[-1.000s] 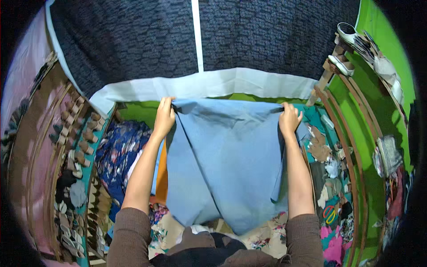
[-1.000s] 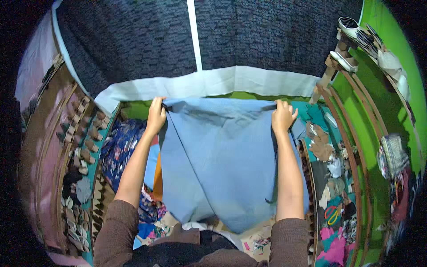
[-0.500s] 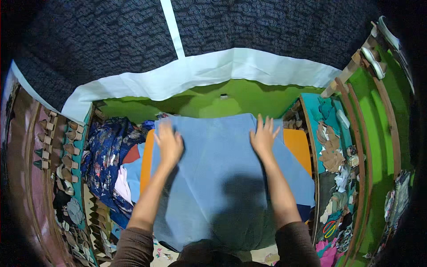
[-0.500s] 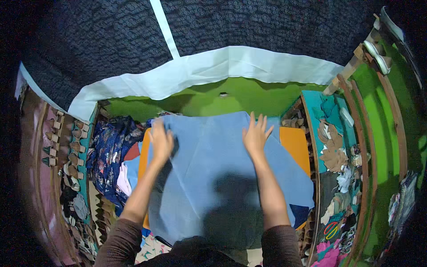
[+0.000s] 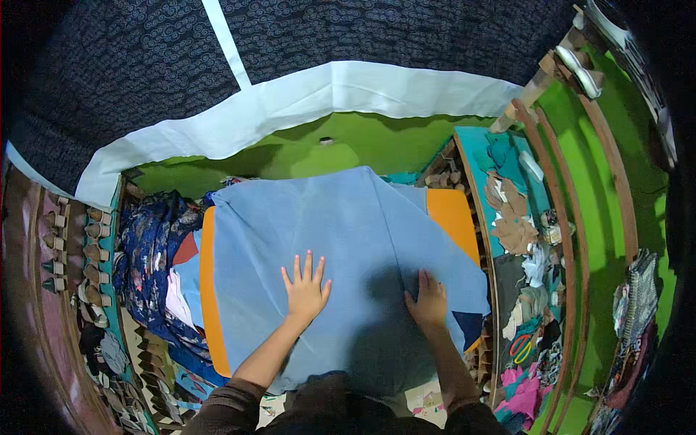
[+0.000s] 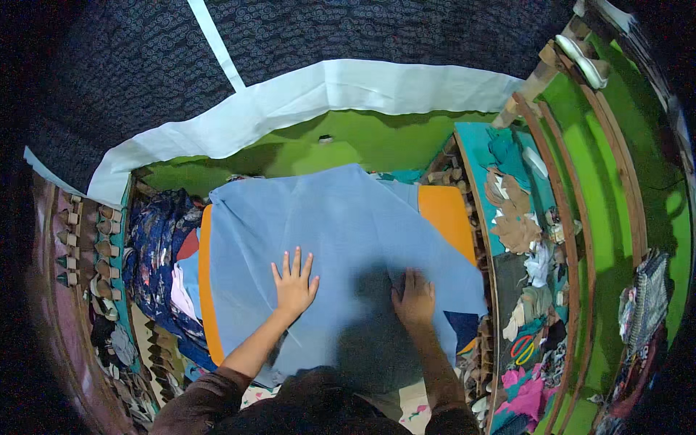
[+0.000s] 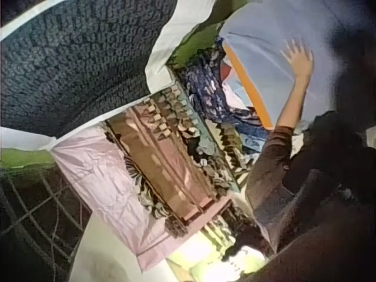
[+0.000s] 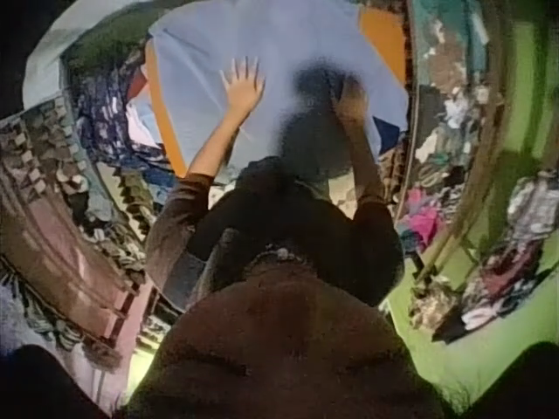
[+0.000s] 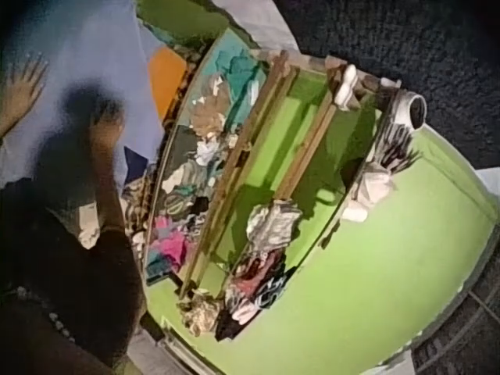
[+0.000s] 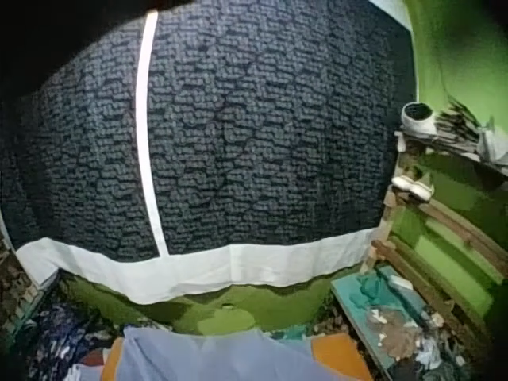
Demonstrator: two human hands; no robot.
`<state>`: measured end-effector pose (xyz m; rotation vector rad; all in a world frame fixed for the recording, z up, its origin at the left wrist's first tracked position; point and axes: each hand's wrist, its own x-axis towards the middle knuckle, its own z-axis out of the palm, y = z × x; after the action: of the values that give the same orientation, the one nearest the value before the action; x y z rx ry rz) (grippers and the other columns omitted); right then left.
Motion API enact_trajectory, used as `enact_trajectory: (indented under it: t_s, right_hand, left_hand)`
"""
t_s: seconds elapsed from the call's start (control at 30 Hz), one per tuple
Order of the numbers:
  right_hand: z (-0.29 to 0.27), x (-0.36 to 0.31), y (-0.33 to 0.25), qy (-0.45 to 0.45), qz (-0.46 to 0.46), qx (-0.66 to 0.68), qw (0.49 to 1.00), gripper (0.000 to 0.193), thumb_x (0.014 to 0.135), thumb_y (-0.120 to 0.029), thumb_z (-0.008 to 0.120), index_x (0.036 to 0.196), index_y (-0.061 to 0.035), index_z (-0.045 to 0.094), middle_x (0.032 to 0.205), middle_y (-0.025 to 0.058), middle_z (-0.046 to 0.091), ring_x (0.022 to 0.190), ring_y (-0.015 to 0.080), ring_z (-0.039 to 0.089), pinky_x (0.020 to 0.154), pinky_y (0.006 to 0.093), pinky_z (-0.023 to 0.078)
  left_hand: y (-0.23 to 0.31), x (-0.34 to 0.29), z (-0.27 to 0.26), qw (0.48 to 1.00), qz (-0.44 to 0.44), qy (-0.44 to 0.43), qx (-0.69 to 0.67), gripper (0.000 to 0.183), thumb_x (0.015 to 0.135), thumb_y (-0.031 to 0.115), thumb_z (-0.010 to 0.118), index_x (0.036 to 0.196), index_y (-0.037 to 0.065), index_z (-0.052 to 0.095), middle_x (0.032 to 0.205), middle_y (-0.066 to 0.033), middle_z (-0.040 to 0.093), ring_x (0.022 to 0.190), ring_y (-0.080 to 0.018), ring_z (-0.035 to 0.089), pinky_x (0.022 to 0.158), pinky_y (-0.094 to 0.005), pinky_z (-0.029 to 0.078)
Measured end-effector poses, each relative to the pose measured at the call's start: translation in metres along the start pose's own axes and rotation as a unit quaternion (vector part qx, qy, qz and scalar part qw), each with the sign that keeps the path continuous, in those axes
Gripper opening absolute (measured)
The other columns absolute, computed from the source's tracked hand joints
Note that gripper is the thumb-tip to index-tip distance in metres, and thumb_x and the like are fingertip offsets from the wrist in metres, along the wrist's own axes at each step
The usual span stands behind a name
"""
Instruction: Fold a piece of fabric on a table and place it on a shelf.
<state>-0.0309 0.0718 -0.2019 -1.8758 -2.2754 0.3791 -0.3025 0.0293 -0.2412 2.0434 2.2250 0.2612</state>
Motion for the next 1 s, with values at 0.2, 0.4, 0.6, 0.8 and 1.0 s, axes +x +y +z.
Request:
enact_trajectory:
  t_s: [0.2,0.4,0.6,0.8,1.0]
  right_hand:
    - [-0.062,0.068,0.061,-0.057,-0.018,0.013,0.998,0.021,0.081,-0.022,0.054,0.087,-0.0034,0.063,0.081,0.0217,0.062,0.078,0.0382,0.060,0.067,0.0444,0.047]
    - [-0.138,0.192,0.113,0.082,-0.051,0.192,0.977,0.027,0.080,-0.025,0.059,0.087,0.0003,0.064,0.081,0.0199,0.063,0.078,0.0312,0.062,0.069,0.0358,0.046]
    - [-0.118,0.202,0.115,-0.020,-0.080,0.305,0.949,0.023,0.080,-0.020,0.062,0.090,0.0018,0.062,0.082,0.0126,0.065,0.078,0.0188,0.060,0.073,0.0308,0.045]
    - [-0.098,0.164,0.124,-0.060,-0.131,0.308,0.940,0.030,0.080,-0.013,0.062,0.106,0.0005,0.054,0.093,0.0133,0.064,0.086,0.0267,0.061,0.075,0.0343,0.047]
    - [-0.081,0.085,0.105,0.084,-0.477,-0.039,0.874,0.032,0.070,-0.009,0.057,0.102,-0.0046,0.058,0.102,0.0113,0.055,0.099,0.0272,0.051,0.087,0.0392,0.038]
  left_hand:
    - [0.073,-0.021,-0.012,0.994,-0.092,-0.024,-0.048,0.056,0.086,0.037,0.047,0.133,0.009,0.037,0.142,-0.0193,0.024,0.129,-0.0405,0.022,0.100,-0.0622,0.014]
    - [0.202,-0.074,-0.008,0.986,0.023,-0.048,-0.157,0.060,0.083,0.043,0.051,0.132,0.011,0.038,0.142,-0.0180,0.025,0.130,-0.0369,0.023,0.098,-0.0639,0.017]
    - [0.253,-0.081,0.029,0.993,0.072,-0.073,-0.065,0.060,0.077,0.046,0.058,0.131,0.022,0.041,0.141,-0.0086,0.030,0.130,-0.0300,0.026,0.097,-0.0654,0.019]
    - [0.271,-0.079,0.043,0.996,0.075,-0.043,-0.003,0.044,0.084,0.029,0.052,0.127,0.025,0.046,0.139,-0.0071,0.034,0.127,-0.0269,0.031,0.098,-0.0627,0.022]
    - [0.284,-0.065,0.028,0.978,0.186,0.001,-0.091,0.017,0.078,0.023,0.055,0.093,0.017,0.061,0.129,-0.0069,0.045,0.123,-0.0254,0.036,0.102,-0.0512,0.026]
